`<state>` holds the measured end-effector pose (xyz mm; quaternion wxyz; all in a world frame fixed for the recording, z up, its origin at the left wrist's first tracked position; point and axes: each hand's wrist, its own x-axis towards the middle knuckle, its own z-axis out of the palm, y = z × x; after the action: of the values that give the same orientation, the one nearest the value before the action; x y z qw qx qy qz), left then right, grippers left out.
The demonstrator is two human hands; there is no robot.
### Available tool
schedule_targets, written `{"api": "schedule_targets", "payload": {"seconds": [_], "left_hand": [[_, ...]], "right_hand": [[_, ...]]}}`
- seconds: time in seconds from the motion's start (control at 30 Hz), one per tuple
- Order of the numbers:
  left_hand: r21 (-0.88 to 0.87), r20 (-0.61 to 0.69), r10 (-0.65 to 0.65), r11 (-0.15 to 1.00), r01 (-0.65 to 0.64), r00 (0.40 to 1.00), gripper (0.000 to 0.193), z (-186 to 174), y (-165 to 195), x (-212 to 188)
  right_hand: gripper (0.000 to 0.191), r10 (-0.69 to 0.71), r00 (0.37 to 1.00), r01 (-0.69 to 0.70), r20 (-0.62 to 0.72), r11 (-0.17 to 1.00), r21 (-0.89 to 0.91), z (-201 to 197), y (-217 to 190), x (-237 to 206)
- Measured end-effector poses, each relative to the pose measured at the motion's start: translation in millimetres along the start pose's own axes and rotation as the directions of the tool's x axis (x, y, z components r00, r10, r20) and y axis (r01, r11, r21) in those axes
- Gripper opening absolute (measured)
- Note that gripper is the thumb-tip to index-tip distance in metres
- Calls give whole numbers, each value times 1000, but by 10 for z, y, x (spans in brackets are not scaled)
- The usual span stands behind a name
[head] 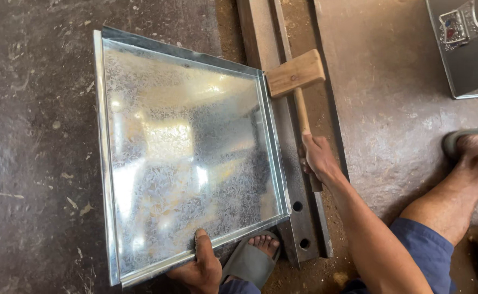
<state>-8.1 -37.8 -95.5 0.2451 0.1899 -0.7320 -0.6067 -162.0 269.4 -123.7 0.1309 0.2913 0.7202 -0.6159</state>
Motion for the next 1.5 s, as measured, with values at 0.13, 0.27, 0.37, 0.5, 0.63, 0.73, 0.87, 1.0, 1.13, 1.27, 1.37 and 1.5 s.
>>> {"api": "schedule_targets", "payload": {"seconds": [0.13,0.27,0.37,0.5,0.63,0.73,0.87,1.0,1.13,1.27,1.37,1.5], "left_hand": [[9,4,54,999,-54,999,62,-38,-98,-14],[-9,12,173,985,-173,985,66,-60,-218,-21],[70,65,183,980,-187,981,42,-85,-250,-25],[198,91,412,885,-422,907,51,-93,-191,-1],[166,34,248,954,-250,968,41,-53,-63,36],[137,27,180,974,-182,983,34,-24,38,32],[-137,51,201,972,-192,978,42,-6,107,27],[191,88,262,942,-274,961,37,-26,78,33],[118,98,286,948,-297,953,40,-48,-13,23],[304,96,415,853,-423,905,36,-107,-79,-15],[122,108,241,960,-254,964,26,-155,-116,-10],[634,333,571,453,-626,751,12,-185,-159,9]], "right_hand": [[48,-60,994,74,-93,985,157,8,7,-41],[51,-24,996,32,-87,996,84,30,93,-156],[55,-105,986,119,-127,987,106,43,183,-287],[59,-37,997,32,-66,997,-77,24,346,-550],[59,-129,986,136,-104,989,62,-15,580,-874],[57,-80,992,83,-99,996,22,-35,751,-1064],[49,-140,978,172,-155,961,218,-81,934,-1284],[48,-133,989,131,-65,991,-39,-58,1097,-1543],[49,2,993,26,-120,973,231,-65,1257,-1774],[50,-342,937,329,-66,931,-156,-96,1411,-1888],[54,-93,988,91,-121,996,-26,-123,1525,-1990],[33,-72,969,169,-234,888,427,-117,1687,-2203]]}}
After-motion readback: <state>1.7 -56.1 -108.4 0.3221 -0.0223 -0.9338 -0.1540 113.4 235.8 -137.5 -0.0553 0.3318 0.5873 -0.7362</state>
